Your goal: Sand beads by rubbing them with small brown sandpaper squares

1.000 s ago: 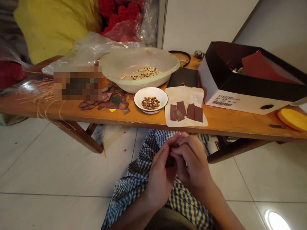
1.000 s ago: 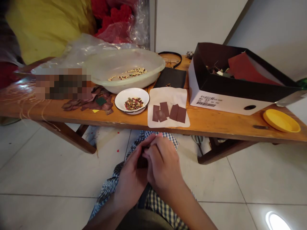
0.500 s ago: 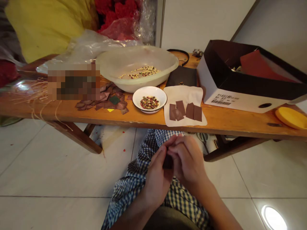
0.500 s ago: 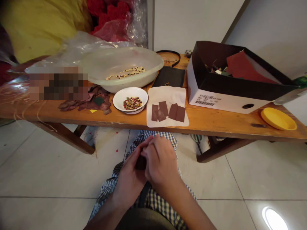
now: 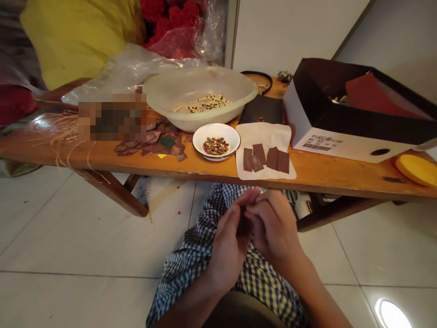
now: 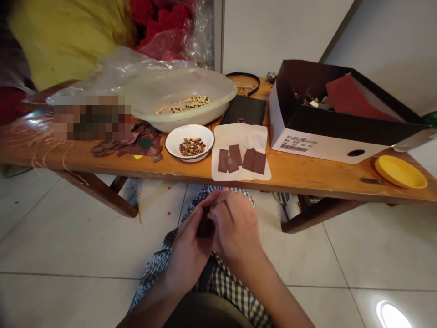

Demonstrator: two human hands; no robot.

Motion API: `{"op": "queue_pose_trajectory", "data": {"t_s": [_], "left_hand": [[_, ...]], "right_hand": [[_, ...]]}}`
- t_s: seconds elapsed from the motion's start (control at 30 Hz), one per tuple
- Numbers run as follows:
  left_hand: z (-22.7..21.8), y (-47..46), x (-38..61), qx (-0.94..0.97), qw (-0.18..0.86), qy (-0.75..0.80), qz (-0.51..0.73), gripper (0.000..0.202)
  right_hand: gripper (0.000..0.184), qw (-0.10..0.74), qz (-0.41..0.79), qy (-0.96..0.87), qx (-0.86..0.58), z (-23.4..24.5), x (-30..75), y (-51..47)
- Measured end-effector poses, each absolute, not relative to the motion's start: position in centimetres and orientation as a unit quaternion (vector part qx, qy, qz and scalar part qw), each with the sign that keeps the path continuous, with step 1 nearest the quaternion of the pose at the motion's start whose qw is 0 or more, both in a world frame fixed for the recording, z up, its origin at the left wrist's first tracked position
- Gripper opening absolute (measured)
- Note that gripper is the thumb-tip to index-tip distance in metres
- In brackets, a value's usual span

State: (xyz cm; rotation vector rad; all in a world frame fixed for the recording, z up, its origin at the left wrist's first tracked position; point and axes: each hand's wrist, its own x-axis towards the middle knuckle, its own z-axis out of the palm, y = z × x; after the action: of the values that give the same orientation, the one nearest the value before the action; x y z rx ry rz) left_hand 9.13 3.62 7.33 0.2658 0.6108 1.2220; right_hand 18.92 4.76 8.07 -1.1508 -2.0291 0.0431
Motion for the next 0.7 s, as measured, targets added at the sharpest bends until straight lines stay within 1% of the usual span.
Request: {"op": "queue_pose_trajectory", "data": {"t_s": [0.23, 0.53, 0.7], "left_hand": [[7.92, 3.77, 9.39, 0.14, 0.762, 0.256, 0.579, 0.029], [7.07, 3.22, 9.39, 0.142, 0.76, 0.294, 0.562, 0.026], [6.98, 3.25, 9.44, 0.151, 0.76, 0.287, 0.563, 0.028]], "right_hand": [[0.014, 0.393, 0.02, -0.811, -0.434, 8.65, 19.19, 4.64], [0.011, 0.383, 0.002, -0.812, -0.44, 8.42, 19.35, 4.74], [0.014, 0.384, 0.009, -0.816, -0.432, 8.61, 19.54, 4.9]]}}
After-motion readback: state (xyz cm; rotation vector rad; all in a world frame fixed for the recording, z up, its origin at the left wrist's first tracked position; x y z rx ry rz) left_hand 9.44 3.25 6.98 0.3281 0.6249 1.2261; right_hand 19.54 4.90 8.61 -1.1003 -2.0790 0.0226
